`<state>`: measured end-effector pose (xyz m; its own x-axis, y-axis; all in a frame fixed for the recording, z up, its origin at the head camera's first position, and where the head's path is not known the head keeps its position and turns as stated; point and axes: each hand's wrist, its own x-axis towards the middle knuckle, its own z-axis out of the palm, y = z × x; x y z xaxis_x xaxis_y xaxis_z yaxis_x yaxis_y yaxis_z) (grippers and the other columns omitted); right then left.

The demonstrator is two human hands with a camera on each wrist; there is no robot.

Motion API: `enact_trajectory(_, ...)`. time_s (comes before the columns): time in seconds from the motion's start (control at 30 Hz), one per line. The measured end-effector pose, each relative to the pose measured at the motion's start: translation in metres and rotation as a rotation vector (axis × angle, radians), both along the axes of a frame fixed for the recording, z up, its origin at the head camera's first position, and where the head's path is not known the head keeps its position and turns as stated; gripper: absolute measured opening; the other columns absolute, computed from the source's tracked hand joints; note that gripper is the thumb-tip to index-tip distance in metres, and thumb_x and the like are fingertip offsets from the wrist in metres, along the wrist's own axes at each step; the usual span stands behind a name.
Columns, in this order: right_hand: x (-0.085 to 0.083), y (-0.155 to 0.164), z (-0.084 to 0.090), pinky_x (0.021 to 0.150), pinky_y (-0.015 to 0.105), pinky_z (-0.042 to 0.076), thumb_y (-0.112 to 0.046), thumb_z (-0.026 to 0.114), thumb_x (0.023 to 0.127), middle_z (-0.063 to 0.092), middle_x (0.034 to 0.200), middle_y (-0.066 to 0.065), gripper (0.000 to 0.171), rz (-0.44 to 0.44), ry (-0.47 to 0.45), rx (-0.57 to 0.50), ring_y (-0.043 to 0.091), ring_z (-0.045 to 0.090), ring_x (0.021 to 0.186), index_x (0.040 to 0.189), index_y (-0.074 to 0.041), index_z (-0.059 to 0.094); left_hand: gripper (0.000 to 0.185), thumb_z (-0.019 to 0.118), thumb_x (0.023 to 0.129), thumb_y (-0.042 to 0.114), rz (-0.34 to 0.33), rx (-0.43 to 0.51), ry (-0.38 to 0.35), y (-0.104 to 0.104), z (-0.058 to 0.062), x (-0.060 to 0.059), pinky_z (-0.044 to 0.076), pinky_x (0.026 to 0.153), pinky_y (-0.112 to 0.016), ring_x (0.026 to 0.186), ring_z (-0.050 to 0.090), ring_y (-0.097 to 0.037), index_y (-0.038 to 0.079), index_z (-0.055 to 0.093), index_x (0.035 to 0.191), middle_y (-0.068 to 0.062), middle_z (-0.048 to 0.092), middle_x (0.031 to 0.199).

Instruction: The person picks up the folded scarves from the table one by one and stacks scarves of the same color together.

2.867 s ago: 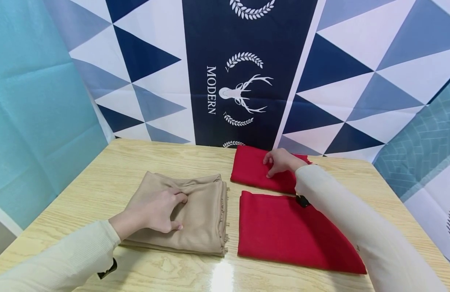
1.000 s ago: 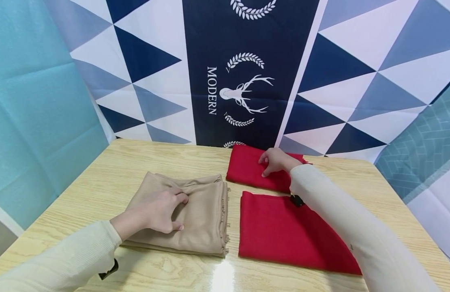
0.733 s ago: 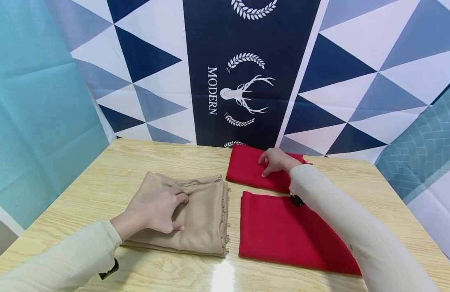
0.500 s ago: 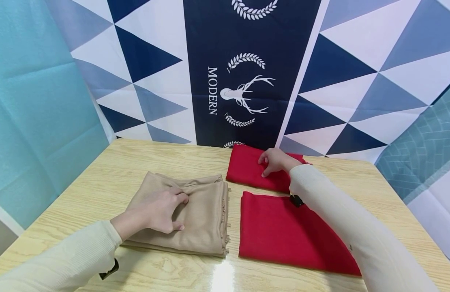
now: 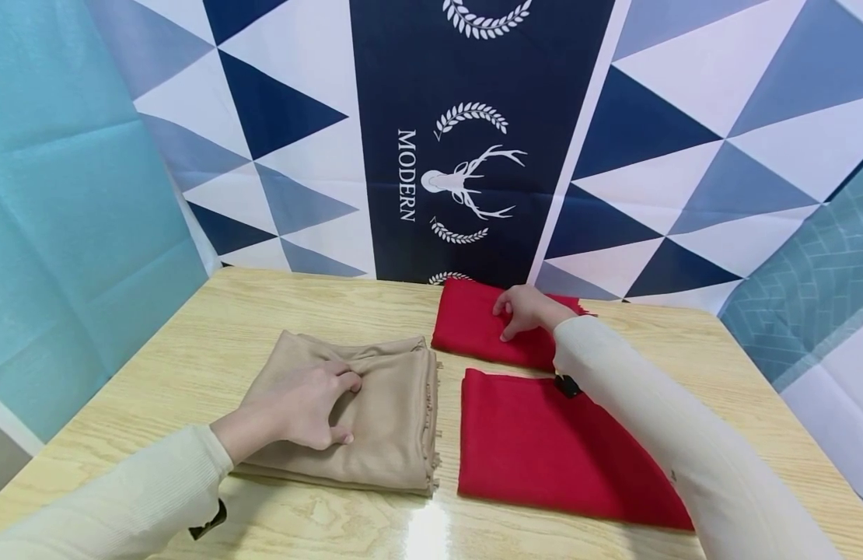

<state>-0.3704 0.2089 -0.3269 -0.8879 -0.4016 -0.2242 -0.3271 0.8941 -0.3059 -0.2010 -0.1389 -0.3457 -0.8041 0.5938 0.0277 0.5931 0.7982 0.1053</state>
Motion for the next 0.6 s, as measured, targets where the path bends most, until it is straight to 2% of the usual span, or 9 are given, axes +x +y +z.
enact_trajectory(0.17,0.0,0.0,-0.002,0.071,0.025,0.048,-0.014,0.081,0.075,0.056,0.093,0.014,0.043,0.003,-0.007,0.012,0.023,0.05,0.091,0.114,-0.003,0.065,0.055,0.077,0.07,0.037,0.002,0.005,-0.023,0.001,0.0,0.001,0.049,0.097,-0.042,0.119,0.057,-0.028,0.007,0.062,0.113,-0.011,0.062,0.121)
enact_trajectory(0.23,0.0,0.0,-0.002,0.072,0.026,0.049,-0.015,0.081,0.075,0.056,0.095,0.015,0.043,0.021,-0.003,0.022,0.024,0.051,0.091,0.113,-0.003,0.065,0.055,0.077,0.07,0.039,-0.005,-0.015,-0.007,0.002,0.0,-0.001,0.049,0.097,-0.041,0.117,0.058,-0.027,0.008,0.063,0.112,-0.009,0.064,0.119)
enact_trajectory(0.37,-0.001,0.001,0.001,0.076,0.032,0.051,-0.016,0.082,0.073,0.058,0.099,0.017,0.043,0.059,0.026,0.059,0.025,0.052,0.091,0.111,-0.002,0.066,0.053,0.08,0.066,0.042,-0.031,-0.01,-0.016,0.003,0.003,-0.008,0.05,0.09,-0.035,0.1,0.06,-0.02,0.009,0.063,0.104,-0.004,0.064,0.105)
enact_trajectory(0.47,-0.001,0.0,0.002,0.081,0.035,0.053,-0.015,0.082,0.073,0.059,0.102,0.018,0.044,0.068,0.029,0.071,0.026,0.052,0.093,0.111,-0.002,0.065,0.051,0.084,0.062,0.041,-0.03,0.024,-0.091,0.003,0.007,-0.015,0.049,0.08,-0.029,0.085,0.054,-0.012,0.012,0.06,0.096,0.001,0.058,0.095)
enact_trajectory(0.6,-0.001,-0.002,0.001,0.086,0.039,0.054,-0.014,0.08,0.076,0.058,0.109,0.02,0.046,0.061,0.004,0.064,0.029,0.054,0.098,0.116,-0.001,0.062,0.051,0.086,0.06,0.042,-0.018,0.049,-0.177,0.001,0.012,-0.022,0.042,0.071,-0.022,0.077,0.046,-0.009,0.014,0.056,0.09,0.003,0.053,0.089)
